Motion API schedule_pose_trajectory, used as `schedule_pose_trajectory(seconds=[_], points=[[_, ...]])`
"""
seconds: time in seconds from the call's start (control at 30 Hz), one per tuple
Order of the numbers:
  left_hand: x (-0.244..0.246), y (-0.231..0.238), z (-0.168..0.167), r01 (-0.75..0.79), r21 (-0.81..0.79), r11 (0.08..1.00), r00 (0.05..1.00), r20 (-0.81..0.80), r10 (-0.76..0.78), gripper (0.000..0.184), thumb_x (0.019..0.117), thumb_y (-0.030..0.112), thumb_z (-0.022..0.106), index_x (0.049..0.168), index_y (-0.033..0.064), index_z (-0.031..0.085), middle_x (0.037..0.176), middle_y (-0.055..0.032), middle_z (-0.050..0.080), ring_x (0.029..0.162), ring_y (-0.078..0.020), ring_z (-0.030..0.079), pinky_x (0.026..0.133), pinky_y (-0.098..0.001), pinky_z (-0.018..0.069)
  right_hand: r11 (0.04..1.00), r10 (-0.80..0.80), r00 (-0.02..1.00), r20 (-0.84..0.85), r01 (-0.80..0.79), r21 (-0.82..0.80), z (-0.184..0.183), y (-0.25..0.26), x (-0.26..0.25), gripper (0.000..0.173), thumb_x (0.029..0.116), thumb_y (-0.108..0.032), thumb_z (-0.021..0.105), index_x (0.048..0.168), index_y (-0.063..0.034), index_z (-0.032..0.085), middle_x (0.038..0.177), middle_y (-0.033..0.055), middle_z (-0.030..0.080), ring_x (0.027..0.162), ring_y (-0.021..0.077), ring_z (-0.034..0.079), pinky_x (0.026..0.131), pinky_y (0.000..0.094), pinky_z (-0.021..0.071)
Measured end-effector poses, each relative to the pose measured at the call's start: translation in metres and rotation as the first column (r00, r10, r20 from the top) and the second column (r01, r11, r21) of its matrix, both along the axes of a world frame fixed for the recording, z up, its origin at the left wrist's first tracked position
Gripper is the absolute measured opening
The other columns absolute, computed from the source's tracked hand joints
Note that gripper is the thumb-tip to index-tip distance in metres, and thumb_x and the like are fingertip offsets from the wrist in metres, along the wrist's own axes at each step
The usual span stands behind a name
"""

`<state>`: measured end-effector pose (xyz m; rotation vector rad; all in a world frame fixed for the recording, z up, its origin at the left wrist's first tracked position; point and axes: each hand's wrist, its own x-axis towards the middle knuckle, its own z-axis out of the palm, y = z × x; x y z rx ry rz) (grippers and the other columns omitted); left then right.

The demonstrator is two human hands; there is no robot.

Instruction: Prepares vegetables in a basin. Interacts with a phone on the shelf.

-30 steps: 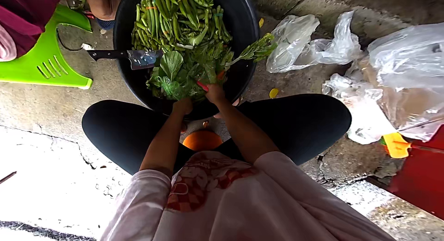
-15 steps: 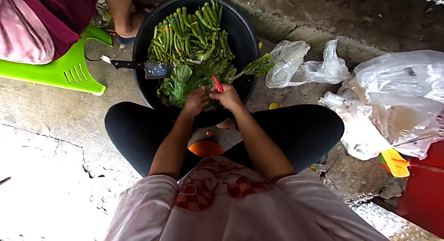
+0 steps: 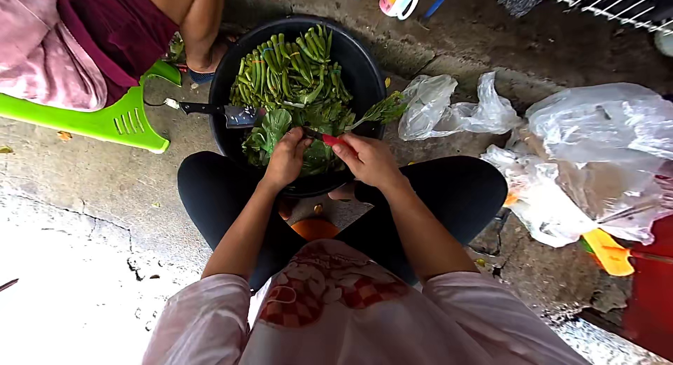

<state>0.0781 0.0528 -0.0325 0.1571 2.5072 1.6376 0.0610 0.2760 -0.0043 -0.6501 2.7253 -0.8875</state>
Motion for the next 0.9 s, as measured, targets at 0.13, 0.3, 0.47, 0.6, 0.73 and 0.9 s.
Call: schedule_pose_trajectory(seconds=[0.13, 0.3, 0.47, 0.6, 0.73, 0.9], points=[[-0.001, 0.002, 0.001, 0.004, 0.014, 1.0, 0.999, 0.034, -0.005, 0.025, 0.1066, 0.008, 0.049, 0.119, -0.0079, 0.063, 0.113, -0.0224, 0.067, 0.104, -0.0285, 0.069, 0.098, -0.046, 0.054, 1.0, -0.01, 1.0, 0.015, 0.011, -0.02, -0.008, 0.0, 0.0, 0.054, 0.1072, -0.05, 0.041, 0.11, -0.0055, 0.071, 0.087, 0.014, 0.07, 0.08, 0.0329, 0.069, 0.068, 0.057, 0.0532], [-0.004, 0.003, -0.003, 0.024, 0.033, 0.999, 0.997, 0.077, -0.027, 0.025, 0.1071, 0.008, 0.048, 0.12, -0.0066, 0.063, 0.113, -0.0207, 0.068, 0.102, -0.0255, 0.069, 0.097, -0.043, 0.0547, 0.999, -0.028, 0.999, 0.019, 0.029, -0.037, -0.014, -0.001, 0.001, 0.053, 0.1077, -0.048, 0.04, 0.112, -0.0054, 0.071, 0.09, 0.0144, 0.071, 0.082, 0.0333, 0.07, 0.069, 0.0568, 0.0537], [-0.008, 0.0, -0.007, 0.052, 0.075, 0.996, 0.981, 0.182, -0.065, 0.026, 0.1081, 0.009, 0.047, 0.123, -0.0051, 0.062, 0.116, -0.0189, 0.068, 0.103, -0.023, 0.069, 0.095, -0.0409, 0.0563, 0.995, -0.052, 0.996, 0.072, 0.058, -0.077, -0.039, 0.005, -0.008, 0.052, 0.1077, -0.046, 0.042, 0.115, -0.0032, 0.071, 0.093, 0.017, 0.072, 0.086, 0.0343, 0.071, 0.075, 0.0596, 0.0544], [-0.011, -0.005, -0.01, 0.005, 0.156, 0.988, 0.978, 0.207, -0.037, 0.03, 0.1089, 0.009, 0.044, 0.131, -0.0039, 0.059, 0.123, -0.0161, 0.068, 0.11, -0.0183, 0.068, 0.099, -0.0371, 0.0552, 0.962, -0.265, 0.914, 0.308, 0.273, 0.019, -0.069, 0.02, -0.032, 0.051, 0.1101, -0.043, 0.04, 0.122, -0.003, 0.069, 0.105, 0.0227, 0.072, 0.102, 0.0385, 0.069, 0.09, 0.0638, 0.0498], [-0.012, -0.007, -0.004, -0.215, 0.388, 0.896, 0.955, 0.275, 0.11, 0.027, 0.1073, 0.01, 0.045, 0.128, -0.0046, 0.055, 0.115, -0.0125, 0.067, 0.106, -0.0157, 0.066, 0.096, -0.0361, 0.0546, 0.917, -0.372, 0.776, 0.509, 0.392, 0.072, -0.087, 0.002, -0.045, 0.051, 0.1064, -0.046, 0.051, 0.12, 0.0, 0.068, 0.106, 0.0228, 0.067, 0.099, 0.0348, 0.064, 0.09, 0.0581, 0.0488], [-0.021, -0.015, 0.008, -0.52, 0.737, 0.433, 0.842, 0.529, 0.11, 0.013, 0.1099, 0.014, 0.037, 0.119, 0.0095, 0.046, 0.093, -0.0048, 0.063, 0.087, -0.0219, 0.069, 0.09, -0.0481, 0.0595, 0.931, -0.315, 0.764, 0.563, 0.134, 0.339, -0.158, -0.028, -0.049, 0.032, 0.101, -0.019, 0.064, 0.122, 0.0045, 0.066, 0.121, 0.0295, 0.065, 0.114, 0.0462, 0.063, 0.097, 0.0659, 0.0491]])
